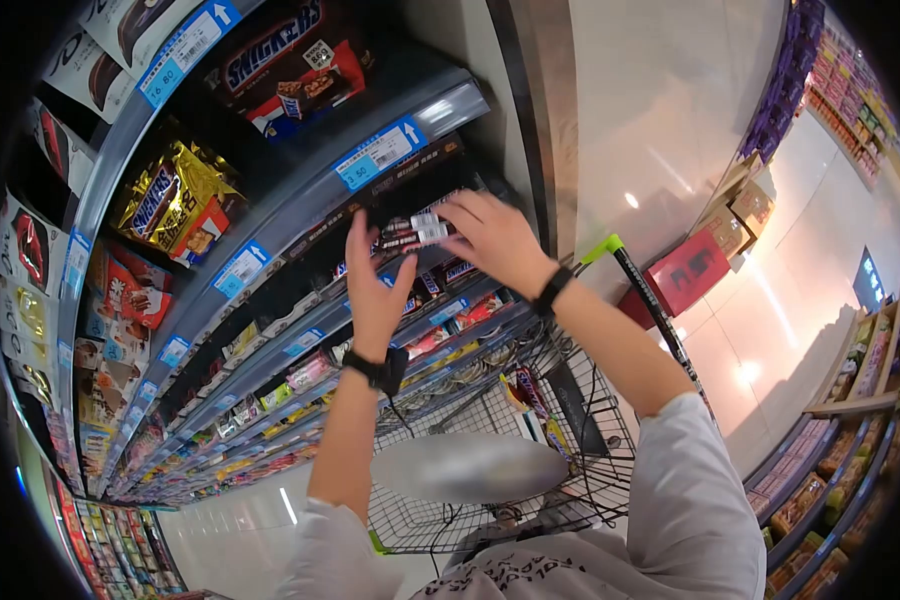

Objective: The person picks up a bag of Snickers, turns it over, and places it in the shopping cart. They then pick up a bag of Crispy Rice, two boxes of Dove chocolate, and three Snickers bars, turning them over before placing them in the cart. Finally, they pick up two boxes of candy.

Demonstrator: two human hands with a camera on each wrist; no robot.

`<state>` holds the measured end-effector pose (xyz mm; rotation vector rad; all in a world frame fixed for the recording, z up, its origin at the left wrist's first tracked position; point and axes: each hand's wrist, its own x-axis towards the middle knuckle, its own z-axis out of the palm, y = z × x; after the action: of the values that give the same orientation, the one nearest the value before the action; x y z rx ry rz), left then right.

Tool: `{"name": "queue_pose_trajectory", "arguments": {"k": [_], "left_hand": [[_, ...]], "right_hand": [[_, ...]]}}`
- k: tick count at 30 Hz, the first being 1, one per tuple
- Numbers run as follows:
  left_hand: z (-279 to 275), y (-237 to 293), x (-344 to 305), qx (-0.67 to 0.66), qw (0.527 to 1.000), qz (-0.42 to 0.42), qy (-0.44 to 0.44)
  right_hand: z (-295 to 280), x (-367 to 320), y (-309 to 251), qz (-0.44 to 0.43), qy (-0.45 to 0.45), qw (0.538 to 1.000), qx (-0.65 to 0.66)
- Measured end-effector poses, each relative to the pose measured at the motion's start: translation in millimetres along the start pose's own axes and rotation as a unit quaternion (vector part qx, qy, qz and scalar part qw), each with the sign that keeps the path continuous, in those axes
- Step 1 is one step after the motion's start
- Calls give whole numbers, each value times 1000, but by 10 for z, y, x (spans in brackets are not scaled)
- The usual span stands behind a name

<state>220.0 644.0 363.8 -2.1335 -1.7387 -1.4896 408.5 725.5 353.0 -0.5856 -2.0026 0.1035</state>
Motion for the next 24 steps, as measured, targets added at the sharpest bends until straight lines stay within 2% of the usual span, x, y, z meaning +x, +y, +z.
{"name": "queue_pose_trajectory", "arguments": {"k": [1, 2, 5, 6, 7, 9, 10, 11, 12, 13, 14, 15, 17, 18, 24], "left_hand": [[-63, 55, -170, -215, 970, -117, -10], [-134, 106, -351, -305, 943, -129, -30], [-249, 249, -1095, -432, 852, -292, -47], [-268, 290, -1403, -474, 792, -385, -22], [-309, 268, -1733, -477, 776, -413, 5], [-411, 147, -2243, -515, 677, -526, 7], [-515, 240, -2366, -480, 678, -555, 32], [-666, 282, -2443, -477, 690, -545, 7], [-802, 309, -2491, -457, 704, -543, -8], [-945, 327, -2538, -437, 720, -539, -27], [-1063, 344, -2581, -411, 738, -534, -27], [-1225, 348, -2621, -411, 735, -540, -16], [-1552, 382, -2701, -363, 778, -511, -30], [-1707, 422, -2745, -353, 791, -499, -22], [-2655, 636, -3073, -411, 772, -482, 60]], "right_hand": [[-41, -153, -145, 53, -10, 996, 68], [-62, -346, -309, 111, -12, 984, 137], [-5, -996, -858, 291, -59, 902, 313], [35, -1184, -1076, 358, -64, 861, 356], [84, -1378, -1283, 397, -70, 849, 340], [241, -1763, -1601, 473, -87, 794, 373], [286, -1937, -1714, 493, -88, 767, 400], [331, -2058, -1839, 514, -87, 739, 427], [307, -2092, -1973, 511, -100, 753, 402], [263, -2061, -2115, 532, -111, 714, 442], [276, -2074, -2224, 533, -110, 702, 459], [296, -2080, -2352, 533, -107, 693, 474], [291, -2035, -2585, 511, -131, 714, 461], [257, -1934, -2714, 515, -156, 701, 468], [310, -1477, -3558, 493, -247, 669, 499]]}}
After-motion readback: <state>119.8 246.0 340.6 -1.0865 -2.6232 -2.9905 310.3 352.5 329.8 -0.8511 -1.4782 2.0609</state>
